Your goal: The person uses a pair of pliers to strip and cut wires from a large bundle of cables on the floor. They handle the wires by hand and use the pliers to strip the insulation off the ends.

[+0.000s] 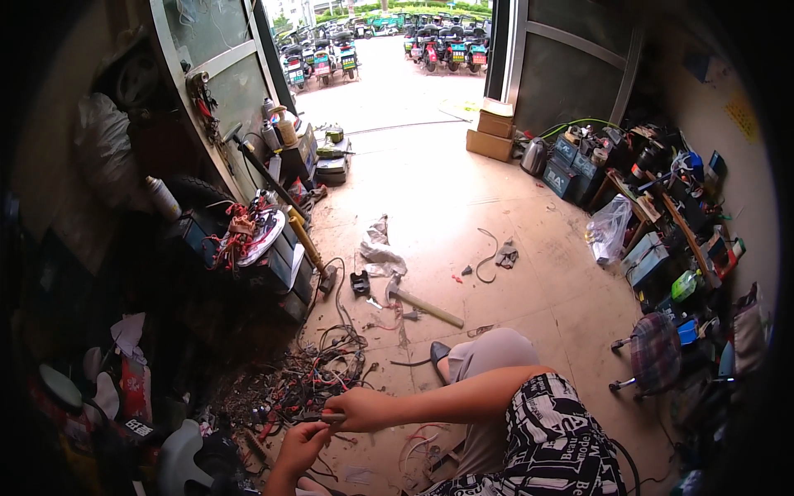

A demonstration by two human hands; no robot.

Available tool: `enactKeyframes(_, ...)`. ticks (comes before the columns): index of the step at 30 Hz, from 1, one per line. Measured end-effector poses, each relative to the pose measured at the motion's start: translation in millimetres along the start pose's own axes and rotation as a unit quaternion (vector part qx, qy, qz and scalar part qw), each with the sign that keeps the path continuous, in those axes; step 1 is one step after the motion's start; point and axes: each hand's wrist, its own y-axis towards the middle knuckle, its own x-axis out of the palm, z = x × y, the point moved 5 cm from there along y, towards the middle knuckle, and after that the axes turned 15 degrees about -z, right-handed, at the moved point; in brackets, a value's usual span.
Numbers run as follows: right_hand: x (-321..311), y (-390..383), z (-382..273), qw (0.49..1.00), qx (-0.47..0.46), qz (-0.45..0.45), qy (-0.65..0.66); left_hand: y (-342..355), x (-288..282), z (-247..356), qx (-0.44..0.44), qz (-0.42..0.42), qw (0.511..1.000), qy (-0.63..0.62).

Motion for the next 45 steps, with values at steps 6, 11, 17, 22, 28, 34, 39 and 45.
enactKeyframes(6,-14.3,11.1,-5.3,0.998,-0.041,0.033,-0.019,2.6,-2.4,24.4,-0.051,0.007,0.994,-0.097)
enactKeyframes(11,-23.3,13.9,0.2,0.997,-0.044,0.056,-0.042,4.1,-4.2,27.8,-0.047,0.008,0.988,-0.149)
enactKeyframes(17,-22.7,6.7,-6.6,0.982,-0.011,0.012,-0.189,9.5,-5.3,27.3,-0.045,-0.016,0.993,-0.11)
enactKeyframes(22,-14.1,7.4,-14.2,0.972,-0.035,0.008,-0.231,11.5,-5.1,25.6,-0.034,-0.001,0.999,-0.039)
enactKeyframes(28,-44.9,18.6,26.1,0.949,0.093,0.192,-0.232,19.9,-2.3,34.6,0.059,0.026,0.994,-0.083)
enactKeyframes(34,-62.9,20.0,47.8,0.976,0.113,0.163,0.091,15.8,-18.1,42.9,0.084,0.091,0.97,-0.211)
enactKeyframes(39,-28.5,37.5,21.8,0.952,0.036,0.085,0.293,0.6,-25.0,37.1,0.084,0.116,0.962,-0.231)
enactKeyframes(45,-25.7,33.6,8.6,0.958,0.064,0.07,0.27,5.3,-30.9,36.0,0.121,0.186,0.93,-0.294)
